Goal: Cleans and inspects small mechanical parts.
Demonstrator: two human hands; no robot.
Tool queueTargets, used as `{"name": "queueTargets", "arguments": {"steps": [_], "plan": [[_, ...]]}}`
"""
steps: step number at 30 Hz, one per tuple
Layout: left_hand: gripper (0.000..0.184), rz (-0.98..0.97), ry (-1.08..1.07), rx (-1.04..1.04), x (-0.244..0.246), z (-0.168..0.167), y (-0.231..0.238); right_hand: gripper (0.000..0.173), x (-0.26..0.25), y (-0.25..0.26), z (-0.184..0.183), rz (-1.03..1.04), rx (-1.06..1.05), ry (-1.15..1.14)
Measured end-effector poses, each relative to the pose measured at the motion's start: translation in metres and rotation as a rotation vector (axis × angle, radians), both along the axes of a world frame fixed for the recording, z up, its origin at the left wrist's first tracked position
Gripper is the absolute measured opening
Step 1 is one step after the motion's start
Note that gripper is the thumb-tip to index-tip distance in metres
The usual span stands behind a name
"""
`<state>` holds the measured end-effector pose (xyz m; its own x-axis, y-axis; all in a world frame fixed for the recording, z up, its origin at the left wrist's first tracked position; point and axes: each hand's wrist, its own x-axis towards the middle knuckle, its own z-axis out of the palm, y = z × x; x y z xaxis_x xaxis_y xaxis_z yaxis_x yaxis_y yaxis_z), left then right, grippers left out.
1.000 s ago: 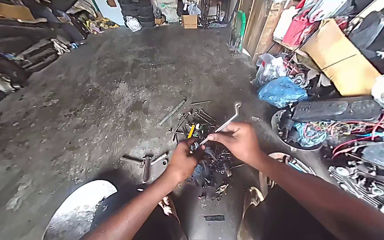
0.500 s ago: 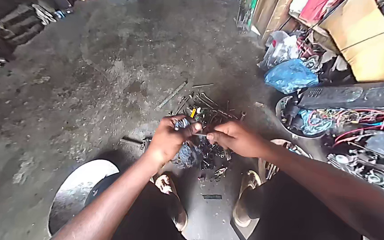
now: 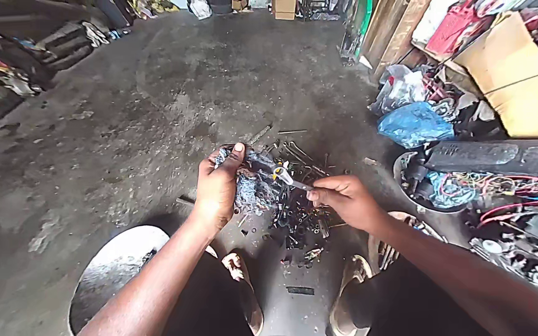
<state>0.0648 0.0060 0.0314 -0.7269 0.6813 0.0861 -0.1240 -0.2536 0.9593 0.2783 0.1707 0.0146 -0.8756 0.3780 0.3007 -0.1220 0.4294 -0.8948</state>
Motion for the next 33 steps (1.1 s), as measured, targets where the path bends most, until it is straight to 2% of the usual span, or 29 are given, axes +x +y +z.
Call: {"name": "queueTargets", "arguments": {"steps": [4, 8, 14, 16, 18, 21, 23, 26, 28, 33], "plan": [[0.034, -0.070, 0.039, -0.008, 0.001, -0.010, -0.004, 0.015, 0.002, 0.007, -0.002, -0.058, 0.009, -0.001], [0.040, -0.169, 0.108, 0.074, 0.010, -0.015, -0.005, 0.014, -0.001, 0.002, -0.004, -0.132, 0.054, -0.024], [0.024, -0.046, 0.325, 0.001, 0.018, -0.010, 0.001, 0.013, -0.007, 0.001, -0.001, -0.227, 0.096, -0.015], [0.025, -0.066, 0.263, -0.026, 0.018, -0.010, 0.003, 0.012, -0.007, 0.001, -0.001, -0.224, 0.092, -0.023], [0.029, -0.159, 0.103, -0.037, 0.018, -0.011, 0.005, 0.014, -0.008, 0.001, -0.001, -0.187, 0.076, -0.026], [0.032, -0.281, -0.028, -0.011, 0.018, -0.013, 0.007, 0.021, -0.011, -0.002, -0.002, -0.113, 0.015, -0.034], [0.031, -0.302, -0.018, -0.002, 0.019, -0.013, 0.008, 0.024, -0.012, -0.004, 0.000, -0.124, -0.100, -0.054], [0.029, -0.328, 0.031, -0.026, 0.018, -0.014, 0.007, 0.015, -0.011, -0.003, 0.010, -0.163, -0.353, -0.052], [0.027, -0.359, 0.052, -0.033, 0.018, -0.014, 0.006, 0.015, -0.010, 0.001, 0.017, -0.162, -0.443, -0.048], [0.022, -0.409, 0.284, -0.036, 0.029, -0.017, 0.011, 0.034, -0.010, -0.001, 0.024, -0.100, -0.350, 0.019]]}}
